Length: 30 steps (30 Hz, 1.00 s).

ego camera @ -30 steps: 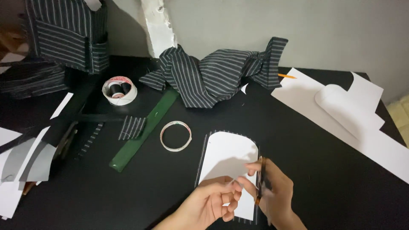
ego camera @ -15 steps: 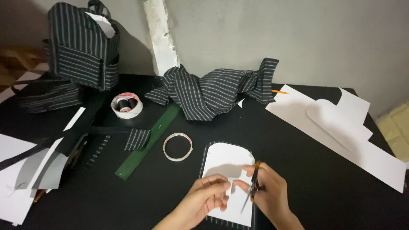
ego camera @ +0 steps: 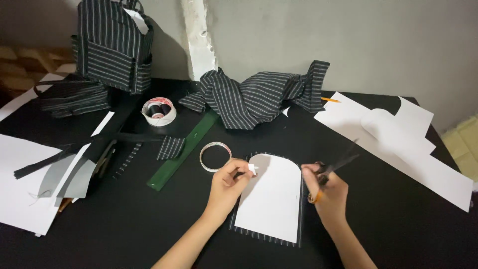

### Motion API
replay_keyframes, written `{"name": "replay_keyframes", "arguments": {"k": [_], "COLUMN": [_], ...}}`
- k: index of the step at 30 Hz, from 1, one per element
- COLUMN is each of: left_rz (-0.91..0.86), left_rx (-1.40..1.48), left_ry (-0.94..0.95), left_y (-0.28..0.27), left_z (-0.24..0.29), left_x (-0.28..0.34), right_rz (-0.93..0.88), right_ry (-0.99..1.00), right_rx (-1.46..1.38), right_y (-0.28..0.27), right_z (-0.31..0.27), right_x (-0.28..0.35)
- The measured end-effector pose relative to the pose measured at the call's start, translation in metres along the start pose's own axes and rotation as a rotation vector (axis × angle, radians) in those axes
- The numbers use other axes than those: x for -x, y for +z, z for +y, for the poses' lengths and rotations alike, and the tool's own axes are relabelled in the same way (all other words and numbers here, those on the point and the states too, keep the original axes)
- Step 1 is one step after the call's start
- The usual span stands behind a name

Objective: Applying double-sided tape to the edges of a paper template and cutting it with scissors

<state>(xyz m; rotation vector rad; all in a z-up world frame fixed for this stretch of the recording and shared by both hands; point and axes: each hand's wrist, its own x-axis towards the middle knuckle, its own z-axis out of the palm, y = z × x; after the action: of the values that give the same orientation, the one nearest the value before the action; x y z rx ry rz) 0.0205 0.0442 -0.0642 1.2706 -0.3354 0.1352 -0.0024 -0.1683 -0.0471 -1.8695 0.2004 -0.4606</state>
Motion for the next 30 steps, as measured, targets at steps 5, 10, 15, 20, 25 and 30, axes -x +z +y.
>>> {"name": "replay_keyframes", "arguments": {"k": [5,10,15,20,25,30], "left_rz": [0.030,-0.020,0.113,0.152,0.153,0.113], "left_rx": [0.000,0.187,0.249,0.201,0.388,0.439], "left_ry": [-0.108,-0.045,-0.133,-0.150,-0.247,-0.205], "left_y": [-0.003,-0.001,0.009,0.004,0.008,0.011], "left_z": [0.009,0.010,0.017,0.011,0.022,0.023], "left_x": [-0.003,-0.005,0.001,0.000,0.001,0.003], "right_rz": [0.048,0.060,-0.600,-0.631,-0.637,-0.667], "right_ry": [0.106,0.046,-0.049,0.285,0.262,0.365], "right_rx": [-0.243,-0.332,-0.391,0.261,0.360,0.392], "right_y": [-0.009,-0.009,-0.006,0.013,0.019,0.021], "right_z": [-0.002,-0.004,-0.004,-0.002,-0.021,-0.029], "right_x": [-0.006,-0.012,0.005,0.019,0.026,0.027]}}
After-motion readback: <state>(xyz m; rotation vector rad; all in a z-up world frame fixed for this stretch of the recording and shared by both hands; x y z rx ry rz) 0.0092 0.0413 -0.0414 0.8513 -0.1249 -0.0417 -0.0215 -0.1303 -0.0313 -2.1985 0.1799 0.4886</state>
